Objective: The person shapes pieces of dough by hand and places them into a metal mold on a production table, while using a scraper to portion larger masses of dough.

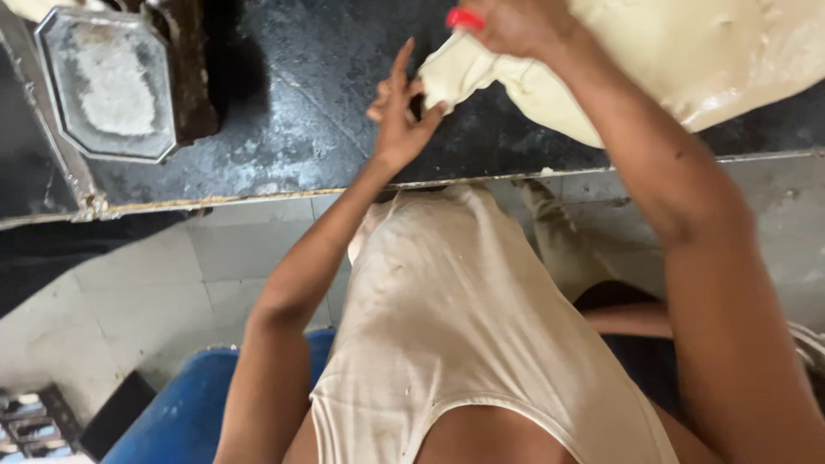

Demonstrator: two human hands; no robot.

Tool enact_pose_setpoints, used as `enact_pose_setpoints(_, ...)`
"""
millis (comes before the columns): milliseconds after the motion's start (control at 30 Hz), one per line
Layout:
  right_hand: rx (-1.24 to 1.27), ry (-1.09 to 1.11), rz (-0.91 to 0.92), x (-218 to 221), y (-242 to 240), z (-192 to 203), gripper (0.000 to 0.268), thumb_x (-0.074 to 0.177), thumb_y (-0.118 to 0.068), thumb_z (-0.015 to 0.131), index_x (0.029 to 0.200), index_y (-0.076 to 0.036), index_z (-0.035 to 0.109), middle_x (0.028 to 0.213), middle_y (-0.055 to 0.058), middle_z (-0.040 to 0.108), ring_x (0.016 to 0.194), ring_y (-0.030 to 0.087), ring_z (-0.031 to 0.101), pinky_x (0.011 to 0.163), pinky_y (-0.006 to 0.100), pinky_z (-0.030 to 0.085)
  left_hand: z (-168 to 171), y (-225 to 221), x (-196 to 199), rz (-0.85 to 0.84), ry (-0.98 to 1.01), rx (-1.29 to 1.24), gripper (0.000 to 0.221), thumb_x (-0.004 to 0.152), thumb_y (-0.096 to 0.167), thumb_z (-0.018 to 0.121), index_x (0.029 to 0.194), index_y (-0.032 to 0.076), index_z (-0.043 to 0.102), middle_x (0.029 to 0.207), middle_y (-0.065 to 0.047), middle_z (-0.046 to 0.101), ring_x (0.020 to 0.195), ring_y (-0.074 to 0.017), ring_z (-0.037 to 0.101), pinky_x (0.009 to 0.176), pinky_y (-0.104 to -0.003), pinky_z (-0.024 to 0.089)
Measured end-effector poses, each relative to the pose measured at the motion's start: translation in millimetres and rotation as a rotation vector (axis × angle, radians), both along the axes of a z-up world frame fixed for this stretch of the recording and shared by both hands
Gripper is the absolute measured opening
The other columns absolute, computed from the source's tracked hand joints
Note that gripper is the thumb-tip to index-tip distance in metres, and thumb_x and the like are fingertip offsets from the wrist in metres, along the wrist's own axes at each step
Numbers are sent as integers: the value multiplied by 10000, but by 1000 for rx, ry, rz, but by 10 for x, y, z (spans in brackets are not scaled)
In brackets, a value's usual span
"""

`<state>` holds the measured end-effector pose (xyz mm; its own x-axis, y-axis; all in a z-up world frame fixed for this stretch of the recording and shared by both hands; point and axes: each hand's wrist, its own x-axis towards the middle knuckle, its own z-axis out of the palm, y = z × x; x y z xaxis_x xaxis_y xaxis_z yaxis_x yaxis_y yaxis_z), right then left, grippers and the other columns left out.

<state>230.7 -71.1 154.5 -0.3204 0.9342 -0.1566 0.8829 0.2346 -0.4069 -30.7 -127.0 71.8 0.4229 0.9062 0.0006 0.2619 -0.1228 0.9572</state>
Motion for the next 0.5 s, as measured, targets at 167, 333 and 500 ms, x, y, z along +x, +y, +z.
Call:
enact_pose_setpoints(167,308,537,-279,-83,-730,739,211,1094,-206,706,1085,4,708,940,157,702,795,300,657,713,401,521,6,-26,-538,-181,-90,115,970,892,40,840,1652,178,252,1155,-34,597,1133,-188,428,1122,-317,344)
enact_pose_setpoints(333,314,102,-823,80,-1234,943,428,1116,-326,724,925,42,616,752,194,630,665,340,636,645,478,443,234,-58,-570,-82,149,-68,946,934,162,911,1665,168,310,1234,-95,534,1190,-260,375,1145,-433,307)
enact_pose_setpoints(500,304,265,-746,-406,-486,-259,290,976,-321,782,1026,-53,682,876,147,733,852,362,705,732,463,536,794,-30,-514,-151,517,239,1114,719,252,954,1593,143,272,1542,-162,350,1373,-386,232,1089,-600,231)
